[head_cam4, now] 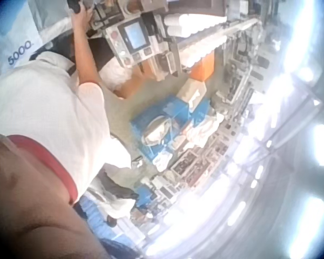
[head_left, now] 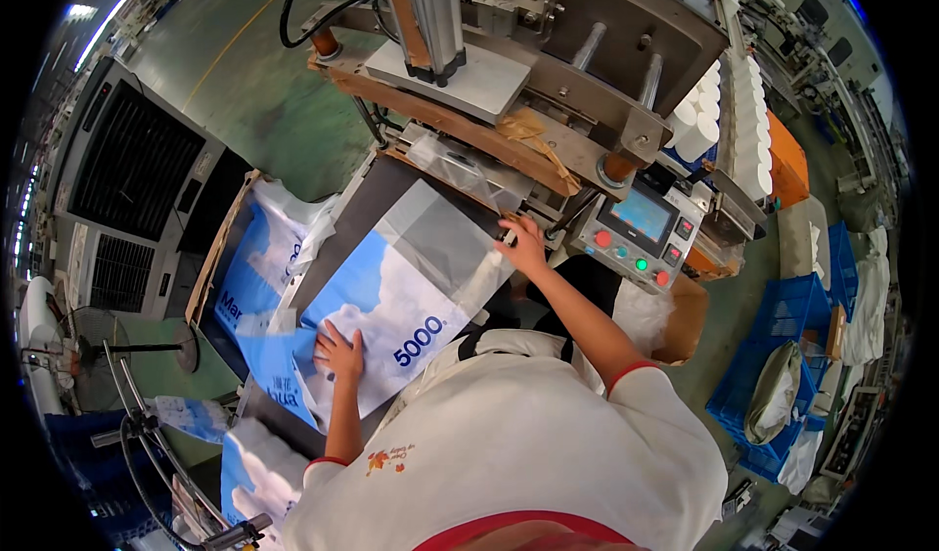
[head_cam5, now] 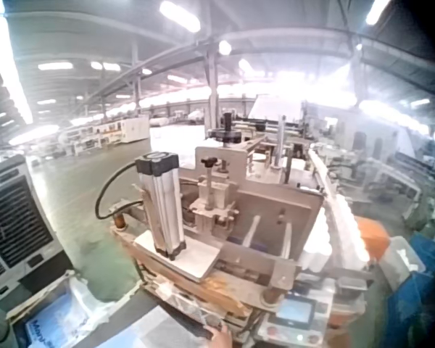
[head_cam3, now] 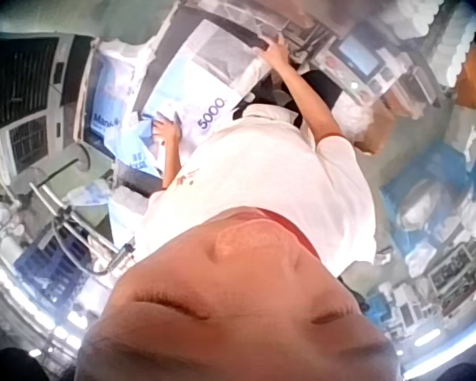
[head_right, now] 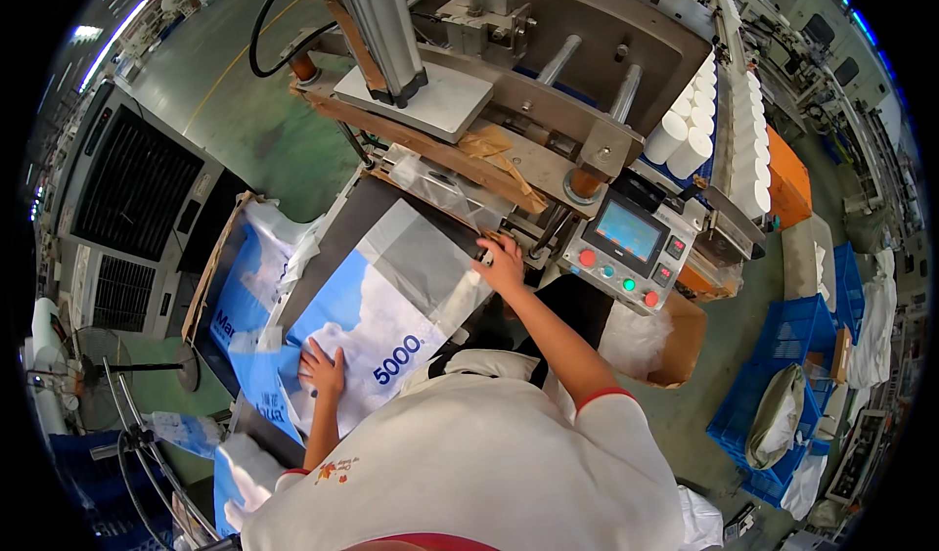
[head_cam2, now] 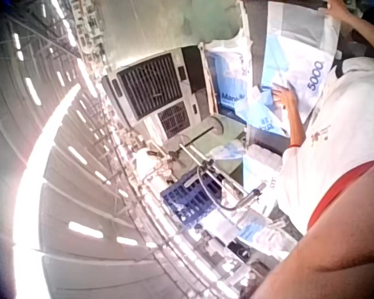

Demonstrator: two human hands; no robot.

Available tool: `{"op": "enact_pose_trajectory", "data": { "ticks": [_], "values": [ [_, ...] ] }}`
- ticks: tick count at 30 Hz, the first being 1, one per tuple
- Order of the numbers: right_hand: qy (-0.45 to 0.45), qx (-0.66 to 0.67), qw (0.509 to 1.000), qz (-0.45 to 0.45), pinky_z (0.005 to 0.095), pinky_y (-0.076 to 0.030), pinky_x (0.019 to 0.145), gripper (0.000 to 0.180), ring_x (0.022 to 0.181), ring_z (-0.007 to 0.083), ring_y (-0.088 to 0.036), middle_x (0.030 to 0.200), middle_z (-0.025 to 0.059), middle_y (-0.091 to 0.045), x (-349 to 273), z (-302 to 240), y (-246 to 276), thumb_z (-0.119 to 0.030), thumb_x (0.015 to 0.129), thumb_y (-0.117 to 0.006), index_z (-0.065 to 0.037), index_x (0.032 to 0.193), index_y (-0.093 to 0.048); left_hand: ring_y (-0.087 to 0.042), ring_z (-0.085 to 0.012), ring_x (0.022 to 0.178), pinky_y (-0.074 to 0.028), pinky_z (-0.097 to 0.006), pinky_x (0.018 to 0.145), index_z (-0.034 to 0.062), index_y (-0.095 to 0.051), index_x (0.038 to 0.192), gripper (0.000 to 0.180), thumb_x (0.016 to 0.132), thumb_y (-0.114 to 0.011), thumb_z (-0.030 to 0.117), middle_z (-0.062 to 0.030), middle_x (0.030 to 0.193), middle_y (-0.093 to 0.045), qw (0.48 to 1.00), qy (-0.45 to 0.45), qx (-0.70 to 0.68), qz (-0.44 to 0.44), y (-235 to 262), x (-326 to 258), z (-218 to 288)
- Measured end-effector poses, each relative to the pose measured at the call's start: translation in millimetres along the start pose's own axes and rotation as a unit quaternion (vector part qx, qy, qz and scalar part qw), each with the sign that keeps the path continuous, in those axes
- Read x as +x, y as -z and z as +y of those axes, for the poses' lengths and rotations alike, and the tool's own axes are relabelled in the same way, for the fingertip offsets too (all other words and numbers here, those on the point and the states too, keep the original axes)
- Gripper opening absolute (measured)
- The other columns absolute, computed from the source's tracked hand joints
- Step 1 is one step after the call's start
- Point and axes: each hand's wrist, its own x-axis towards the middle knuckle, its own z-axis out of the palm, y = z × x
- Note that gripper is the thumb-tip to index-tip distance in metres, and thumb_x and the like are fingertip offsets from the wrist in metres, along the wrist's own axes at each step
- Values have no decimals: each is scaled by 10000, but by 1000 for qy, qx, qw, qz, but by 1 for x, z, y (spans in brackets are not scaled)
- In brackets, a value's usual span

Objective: The person places large printed plastic bags into a packaging machine, aligning them for a heat-sealing or pressing operation, and then moves to a conveyor belt to organize white paper cylinders.

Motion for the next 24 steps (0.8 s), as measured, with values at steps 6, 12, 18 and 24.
{"op": "enact_pose_trajectory", "data": {
  "ticks": [6,12,18,24],
  "values": [
    [-98,87,987,-89,374,-333,1010,488,1234,338,-389,1341,153,-430,71,1,-41,-356,812,-626,-48,1185,-566,12,-435,1372,-6,-666,1013,150,-101,1465,826,850,-440,585,-277,1481,14,999,27,-16,35,-1,-14,7],
    [-72,310,941,-110,277,-416,855,284,985,185,-556,1103,88,-606,-18,76,5,-205,864,-567,-34,1083,-624,15,-439,1371,-15,-668,1013,153,-117,1463,802,861,-430,581,-281,1479,13,997,45,-7,58,-9,-3,22],
    [-536,282,795,-38,286,-487,642,212,723,142,-606,877,50,-662,-173,334,199,-199,851,-515,-64,898,-672,-4,-434,1371,-22,-702,983,164,-122,1463,781,872,-410,585,-281,1479,4,996,26,-1,87,-13,15,36],
    [-481,-251,783,304,428,-507,668,211,785,316,-639,887,206,-652,-232,407,324,-173,815,-539,-5,856,-661,-2,-423,1374,-58,-733,954,187,-122,1463,773,870,-399,597,-269,1483,2,998,30,18,57,-9,20,53]
  ]
}}
